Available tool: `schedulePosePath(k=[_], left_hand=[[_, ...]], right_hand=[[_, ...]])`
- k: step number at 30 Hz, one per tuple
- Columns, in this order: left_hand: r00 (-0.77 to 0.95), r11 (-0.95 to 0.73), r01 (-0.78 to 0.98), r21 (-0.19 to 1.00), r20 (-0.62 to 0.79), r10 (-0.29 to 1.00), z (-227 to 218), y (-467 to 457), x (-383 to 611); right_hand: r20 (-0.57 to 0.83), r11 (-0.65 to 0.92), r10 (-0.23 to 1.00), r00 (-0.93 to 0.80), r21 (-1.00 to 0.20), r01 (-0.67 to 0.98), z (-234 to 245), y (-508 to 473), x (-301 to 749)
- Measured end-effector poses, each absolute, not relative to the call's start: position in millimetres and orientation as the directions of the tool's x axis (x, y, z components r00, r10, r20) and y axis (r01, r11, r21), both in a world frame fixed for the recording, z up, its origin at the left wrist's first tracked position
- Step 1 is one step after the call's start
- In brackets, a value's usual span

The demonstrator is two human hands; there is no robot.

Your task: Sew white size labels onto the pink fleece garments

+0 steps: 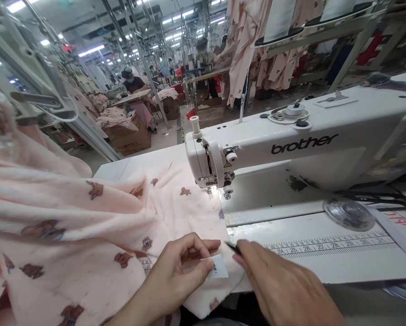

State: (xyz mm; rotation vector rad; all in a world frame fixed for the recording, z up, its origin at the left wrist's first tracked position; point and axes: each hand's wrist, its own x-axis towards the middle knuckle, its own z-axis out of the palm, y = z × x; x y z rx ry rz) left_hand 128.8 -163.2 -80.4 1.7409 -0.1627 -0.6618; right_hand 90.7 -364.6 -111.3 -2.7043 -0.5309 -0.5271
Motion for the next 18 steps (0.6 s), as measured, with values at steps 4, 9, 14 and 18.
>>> schedulePosePath(k=[4,9,14,18], left_hand=[[0.822,-0.438,0.013,0.899,-0.259,-0.507,-70,-156,125],[0.671,-0.507,-0.233,0.830,-0.240,-0.702,-43,-148,131],[0.836,-0.459,0.042,0.888,-0.283,-0.470,-39,-153,157],[0.739,-0.412,0.259,0.873,-0.454,-0.498,-51,-162,167]], right_hand=[[0.304,-0.998,0.028,0.952,-0.044,0.043,-129,-416,135],[0.359,-1.000,-0.019,0.933,-0.029,-0.009,-136,-447,154],[-0.051,-0.274,0.225,0.973,-0.962,0.013,-111,-382,117],[-0.218,0.058,0.315,0.924,-0.967,-0.248,-106,-346,106]])
